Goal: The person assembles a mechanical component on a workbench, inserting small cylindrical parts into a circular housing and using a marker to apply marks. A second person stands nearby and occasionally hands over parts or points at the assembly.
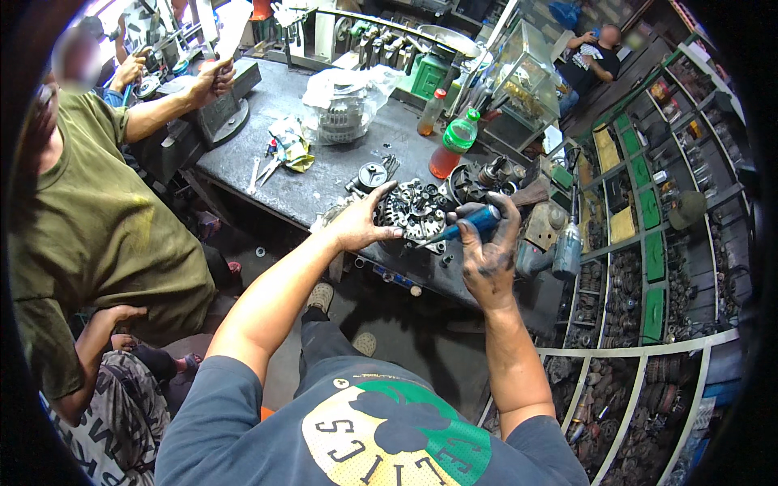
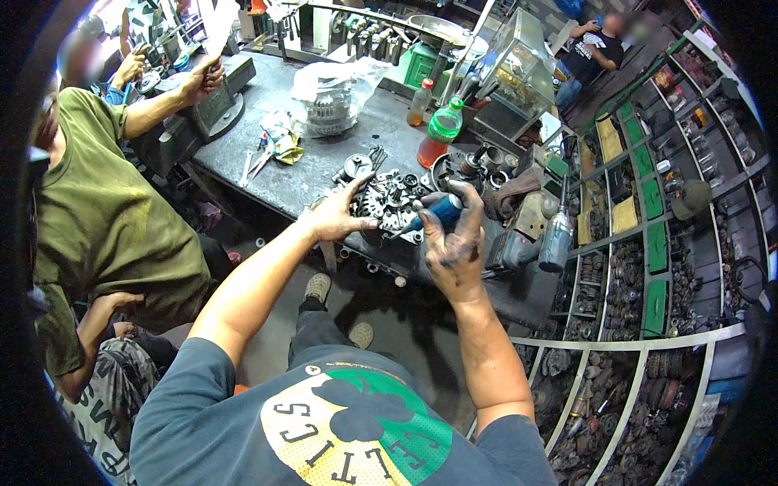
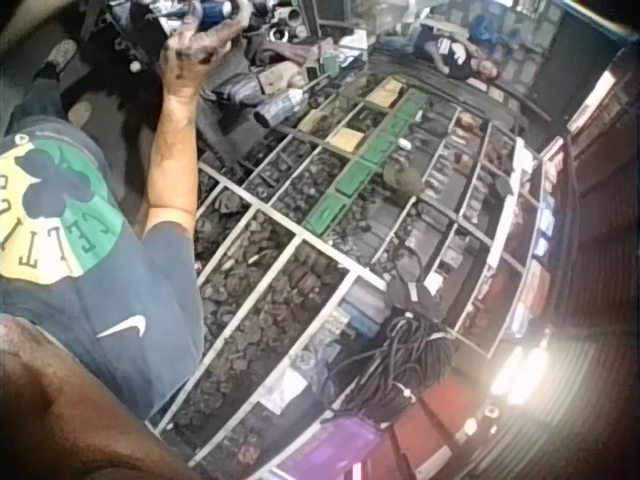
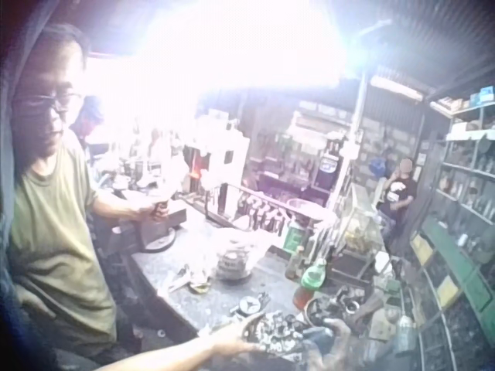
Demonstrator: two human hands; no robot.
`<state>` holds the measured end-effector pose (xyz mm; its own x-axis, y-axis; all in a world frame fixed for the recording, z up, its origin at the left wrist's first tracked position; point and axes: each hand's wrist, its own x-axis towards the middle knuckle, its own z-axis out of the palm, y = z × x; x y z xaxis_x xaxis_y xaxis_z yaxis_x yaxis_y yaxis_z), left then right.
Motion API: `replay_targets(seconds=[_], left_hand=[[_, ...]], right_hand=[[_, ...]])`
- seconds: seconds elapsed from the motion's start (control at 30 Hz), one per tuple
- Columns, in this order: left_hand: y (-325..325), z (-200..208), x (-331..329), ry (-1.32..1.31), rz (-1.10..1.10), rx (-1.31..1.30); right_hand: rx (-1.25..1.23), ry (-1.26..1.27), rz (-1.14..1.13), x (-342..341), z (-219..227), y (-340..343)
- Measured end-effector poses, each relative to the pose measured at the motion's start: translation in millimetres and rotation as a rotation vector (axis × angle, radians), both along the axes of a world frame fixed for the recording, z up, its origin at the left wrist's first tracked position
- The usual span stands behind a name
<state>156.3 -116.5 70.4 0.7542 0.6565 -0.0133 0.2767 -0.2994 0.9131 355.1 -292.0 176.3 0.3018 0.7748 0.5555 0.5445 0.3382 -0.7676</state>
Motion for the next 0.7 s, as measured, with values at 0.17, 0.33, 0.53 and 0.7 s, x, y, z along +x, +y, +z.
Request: replay_targets(seconds=[0.17,0.33,0.53,0.7], left_hand=[[0,-7,-2,-0.014,0.018,-0.018],[2,-21,0,-0.092,0.023,0.019],[1,-14,1,-0.058,0.01,0.017],[4,-15,-1,-0.06,-0.003,-0.019]], right_hand=[[0.003,-0.169,0.015,-6,-1,20],[-0.121,-0.102,0.039,-7,-4,19],[-0.055,-0.153,-0.004,-5,-3,18],[-0.064,-0.191,-0.03,-2,0,22]])
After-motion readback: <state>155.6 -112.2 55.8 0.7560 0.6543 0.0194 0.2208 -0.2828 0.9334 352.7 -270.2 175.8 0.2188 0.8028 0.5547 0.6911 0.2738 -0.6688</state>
